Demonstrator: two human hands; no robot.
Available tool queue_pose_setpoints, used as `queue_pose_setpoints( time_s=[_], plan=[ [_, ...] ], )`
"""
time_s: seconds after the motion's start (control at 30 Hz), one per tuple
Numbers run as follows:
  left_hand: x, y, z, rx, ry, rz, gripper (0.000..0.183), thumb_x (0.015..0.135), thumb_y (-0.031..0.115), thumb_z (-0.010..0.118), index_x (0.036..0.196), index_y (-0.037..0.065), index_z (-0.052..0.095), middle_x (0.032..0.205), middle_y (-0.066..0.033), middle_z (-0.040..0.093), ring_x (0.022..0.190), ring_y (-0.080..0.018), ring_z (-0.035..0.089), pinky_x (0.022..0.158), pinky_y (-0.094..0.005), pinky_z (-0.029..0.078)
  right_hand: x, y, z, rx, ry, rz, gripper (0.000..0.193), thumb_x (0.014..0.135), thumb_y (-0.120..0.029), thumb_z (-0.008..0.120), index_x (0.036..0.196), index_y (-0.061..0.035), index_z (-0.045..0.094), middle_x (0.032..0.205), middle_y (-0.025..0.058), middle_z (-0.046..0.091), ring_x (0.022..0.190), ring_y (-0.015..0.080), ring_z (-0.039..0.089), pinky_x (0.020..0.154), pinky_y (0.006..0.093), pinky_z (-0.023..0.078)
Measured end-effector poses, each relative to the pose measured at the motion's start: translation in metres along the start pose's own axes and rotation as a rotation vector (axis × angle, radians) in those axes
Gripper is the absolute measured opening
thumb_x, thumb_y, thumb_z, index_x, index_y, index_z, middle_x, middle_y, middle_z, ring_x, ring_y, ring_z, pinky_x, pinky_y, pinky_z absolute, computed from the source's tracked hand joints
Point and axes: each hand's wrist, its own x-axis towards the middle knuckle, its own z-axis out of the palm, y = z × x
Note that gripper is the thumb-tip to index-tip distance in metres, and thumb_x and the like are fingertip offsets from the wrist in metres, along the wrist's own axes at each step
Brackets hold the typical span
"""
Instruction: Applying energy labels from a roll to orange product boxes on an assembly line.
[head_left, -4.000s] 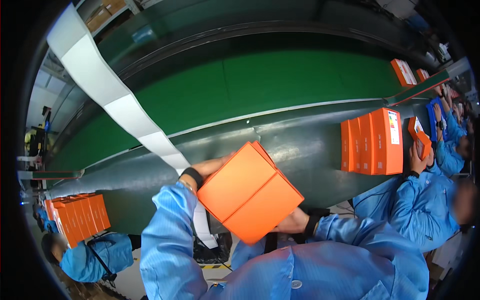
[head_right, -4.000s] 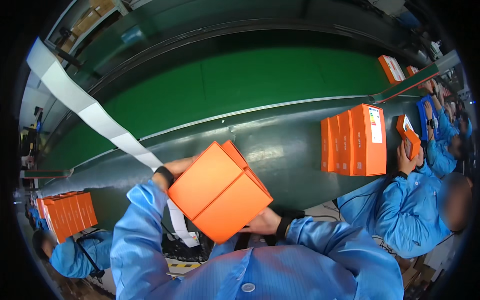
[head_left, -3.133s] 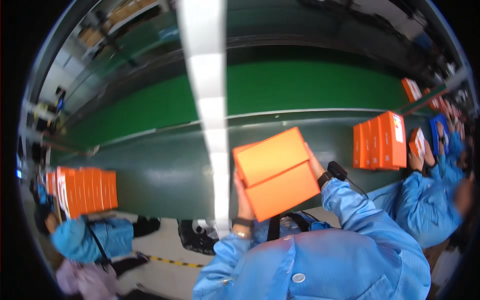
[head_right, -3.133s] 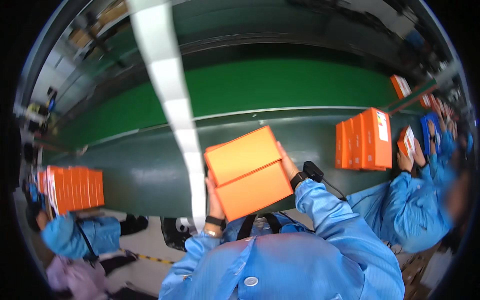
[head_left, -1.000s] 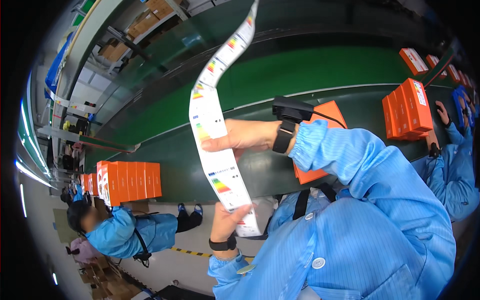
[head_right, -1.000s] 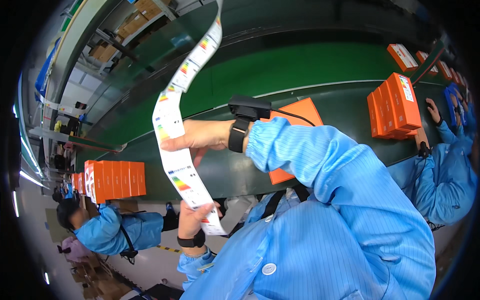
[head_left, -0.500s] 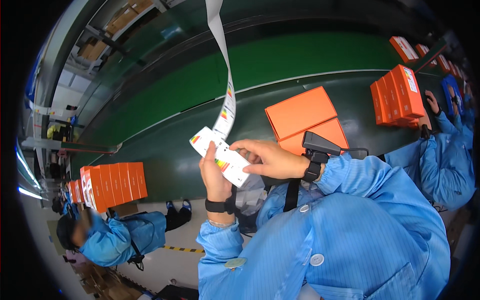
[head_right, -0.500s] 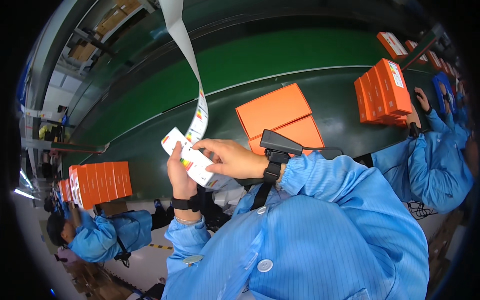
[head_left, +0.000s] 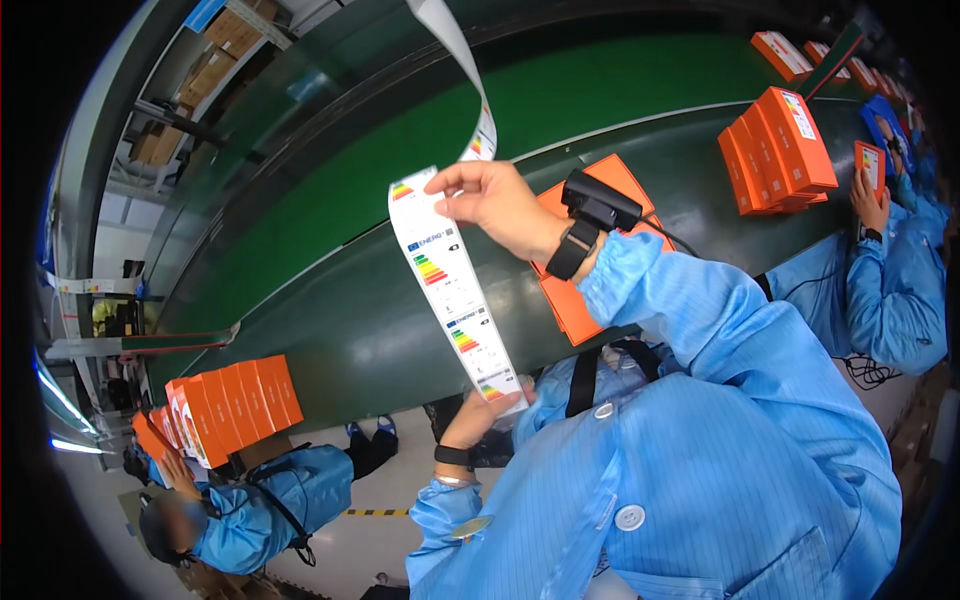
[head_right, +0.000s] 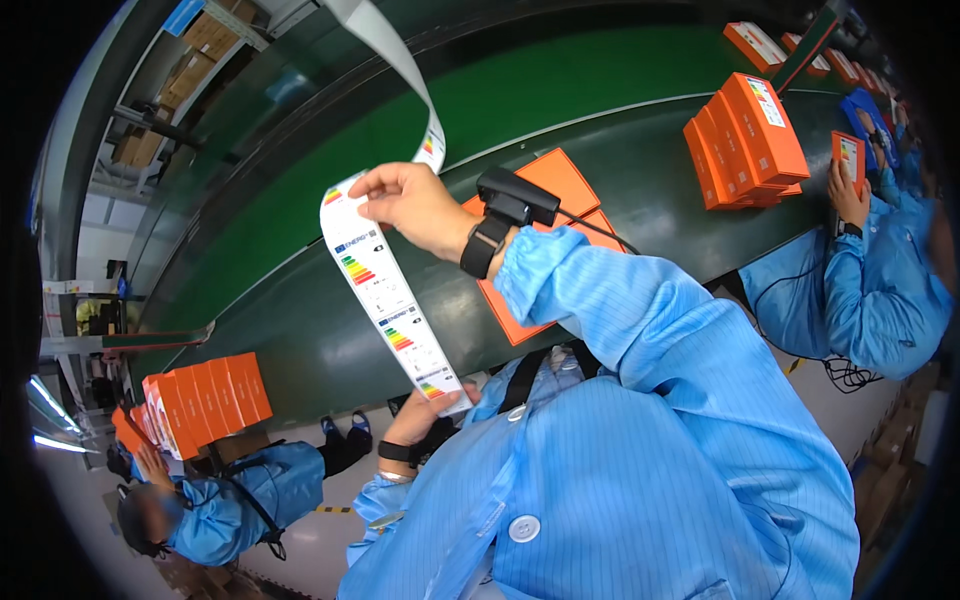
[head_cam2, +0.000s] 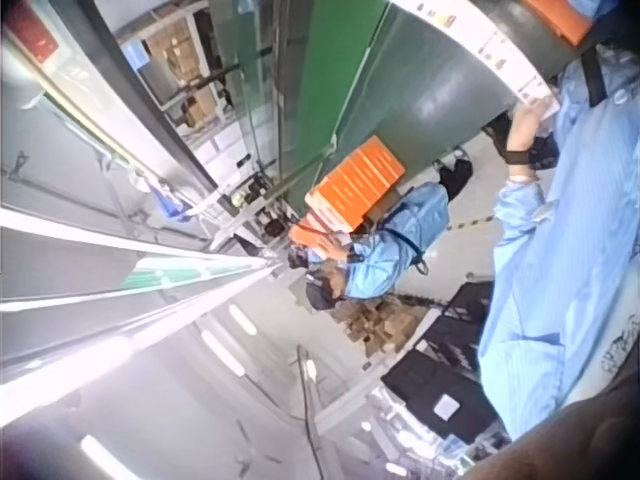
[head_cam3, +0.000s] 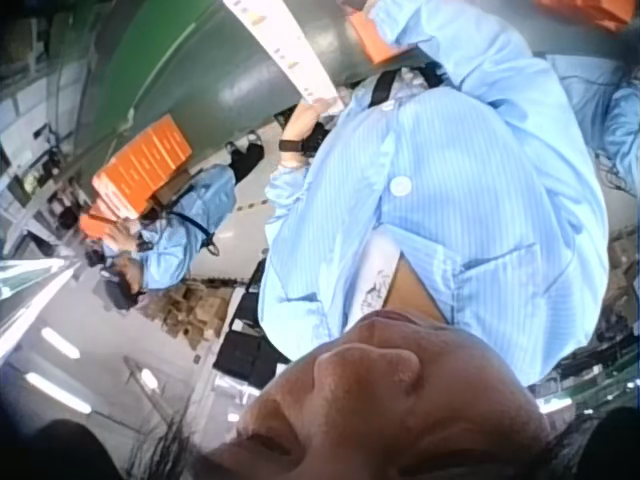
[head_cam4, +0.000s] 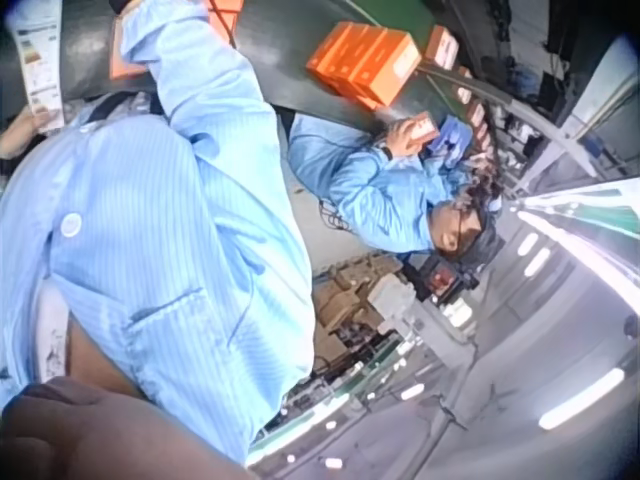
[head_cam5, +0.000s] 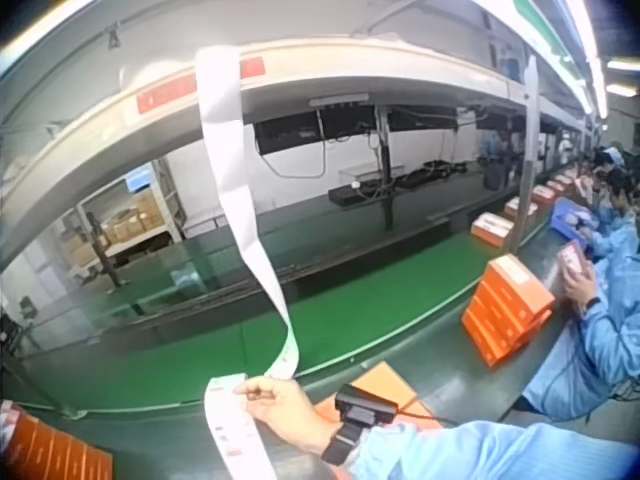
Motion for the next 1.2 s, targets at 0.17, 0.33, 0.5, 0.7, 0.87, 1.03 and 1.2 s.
queue_pose_setpoints(
  time_s=[0.17, 0.33, 0.5, 0.7, 0.87, 1.03, 1.2],
  plan=[
    [-0.013, 0.015, 0.007, -0.450, 0.126, -0.013, 0.028, 0.088, 0.016, 0.046, 0.101, -0.009, 0.049, 0.088, -0.0196, 0.060, 0.085, -0.0287, 0.061, 0.078, -0.0381, 0.049, -0.026, 0.012, -0.010, -0.939, -0.180, -0.457, 0.044, 0.078, -0.014, 0.060, 0.120, -0.0056, 0.048, 0.116, 0.0131, 0.046, 0.099, 0.0242, 0.053, 0.082, 0.0326, 0.045],
    [0.011, 0.063, 0.014, -0.533, 0.309, 0.230, 0.028, 0.091, 0.021, 0.042, 0.102, -0.004, 0.047, 0.088, -0.0170, 0.059, 0.082, -0.0266, 0.062, 0.071, -0.0364, 0.052, -0.088, 0.033, -0.003, -0.977, -0.442, -0.320, 0.037, 0.077, -0.019, 0.062, 0.112, -0.0072, 0.055, 0.113, 0.0127, 0.047, 0.101, 0.0255, 0.050, 0.085, 0.0348, 0.042],
    [0.032, 0.082, 0.001, -0.691, 0.377, 0.293, 0.028, 0.091, 0.021, 0.042, 0.108, -0.001, 0.044, 0.095, -0.0129, 0.058, 0.083, -0.0218, 0.061, 0.071, -0.0342, 0.052, -0.094, 0.032, -0.003, -0.963, -0.413, -0.309, 0.038, 0.075, -0.017, 0.064, 0.110, -0.0054, 0.056, 0.110, 0.0110, 0.048, 0.096, 0.0240, 0.051, 0.079, 0.0332, 0.044],
    [0.028, 0.097, 0.011, -0.684, 0.246, 0.309, 0.030, 0.088, 0.018, 0.046, 0.110, -0.002, 0.044, 0.099, -0.0142, 0.058, 0.090, -0.0224, 0.060, 0.078, -0.0358, 0.050, -0.089, 0.033, -0.005, -0.865, -0.353, -0.302, 0.030, 0.073, -0.012, 0.064, 0.101, -0.0034, 0.059, 0.096, 0.0096, 0.051, 0.090, 0.0256, 0.052, 0.076, 0.0337, 0.044],
    [0.020, 0.099, 0.017, -0.559, 0.212, 0.318, 0.030, 0.088, 0.012, 0.044, 0.111, -0.007, 0.044, 0.107, -0.0170, 0.055, 0.098, -0.0254, 0.057, 0.086, -0.0386, 0.047, -0.077, 0.043, -0.013, -0.893, -0.325, -0.348, 0.027, 0.073, -0.011, 0.064, 0.098, -0.0018, 0.060, 0.091, 0.0095, 0.053, 0.084, 0.0248, 0.054, 0.072, 0.0329, 0.045],
    [0.019, 0.118, 0.007, -0.542, 0.271, 0.356, 0.030, 0.091, 0.014, 0.043, 0.110, -0.008, 0.046, 0.105, -0.0176, 0.055, 0.093, -0.0243, 0.059, 0.081, -0.0365, 0.050, -0.068, 0.044, -0.004, -0.832, -0.247, -0.304, 0.040, 0.075, -0.007, 0.063, 0.114, -0.0038, 0.053, 0.091, 0.0100, 0.054, 0.084, 0.0232, 0.056, 0.072, 0.0310, 0.047],
    [0.026, 0.117, -0.010, -0.449, 0.465, 0.474, 0.036, 0.092, 0.025, 0.042, 0.110, -0.006, 0.045, 0.100, -0.0155, 0.058, 0.091, -0.0225, 0.060, 0.079, -0.0357, 0.050, -0.072, 0.049, 0.007, -0.599, -0.257, -0.061, 0.042, 0.073, -0.005, 0.061, 0.115, -0.0043, 0.052, 0.077, 0.0105, 0.060, 0.070, 0.0213, 0.059, 0.064, 0.0304, 0.047]
  ],
)
